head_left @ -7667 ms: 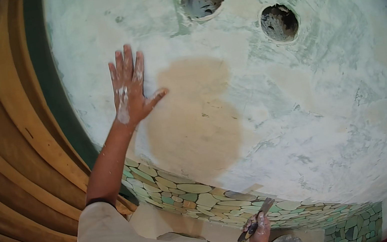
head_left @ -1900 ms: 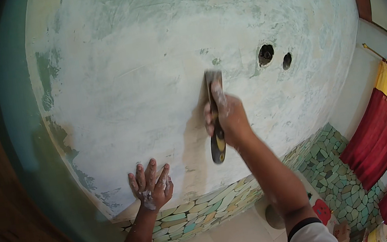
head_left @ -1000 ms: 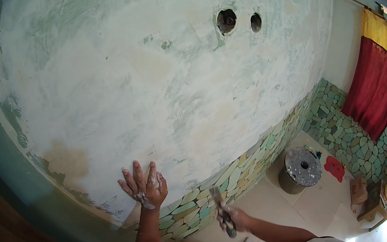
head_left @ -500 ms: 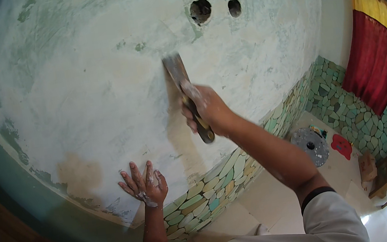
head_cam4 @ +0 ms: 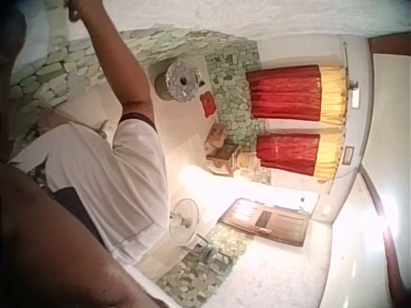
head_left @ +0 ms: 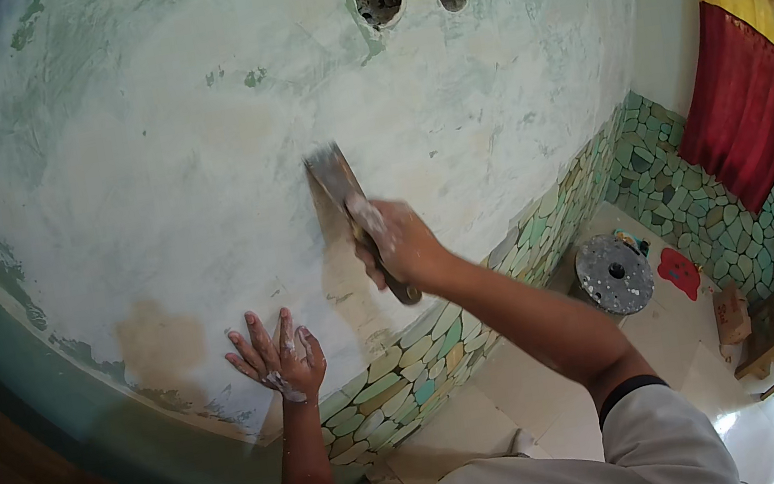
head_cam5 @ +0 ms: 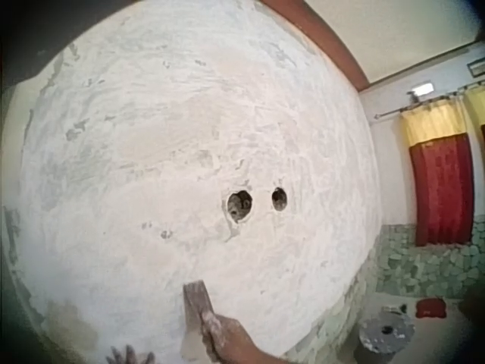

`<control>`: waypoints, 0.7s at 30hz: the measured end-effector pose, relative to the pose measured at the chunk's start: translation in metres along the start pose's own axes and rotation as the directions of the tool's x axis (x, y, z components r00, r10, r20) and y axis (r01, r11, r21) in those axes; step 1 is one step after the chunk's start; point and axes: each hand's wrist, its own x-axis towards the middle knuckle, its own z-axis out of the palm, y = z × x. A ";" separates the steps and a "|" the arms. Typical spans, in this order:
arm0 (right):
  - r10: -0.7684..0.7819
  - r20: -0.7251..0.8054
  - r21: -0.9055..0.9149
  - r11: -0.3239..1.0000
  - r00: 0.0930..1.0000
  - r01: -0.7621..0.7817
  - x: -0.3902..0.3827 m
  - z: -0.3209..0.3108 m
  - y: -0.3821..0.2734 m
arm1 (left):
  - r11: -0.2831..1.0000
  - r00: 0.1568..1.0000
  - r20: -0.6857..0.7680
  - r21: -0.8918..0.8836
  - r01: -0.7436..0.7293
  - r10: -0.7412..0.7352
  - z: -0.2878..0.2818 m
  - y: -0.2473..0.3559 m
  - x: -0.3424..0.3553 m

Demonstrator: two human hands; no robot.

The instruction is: Apply and smooth plaster on a wall using a putty knife and hands.

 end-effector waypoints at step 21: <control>0.382 -0.018 0.081 0.922 0.924 -0.379 -0.101 -0.065 0.144 | 0.999 0.996 0.084 -0.016 0.030 -0.029 -0.007 -0.002 0.000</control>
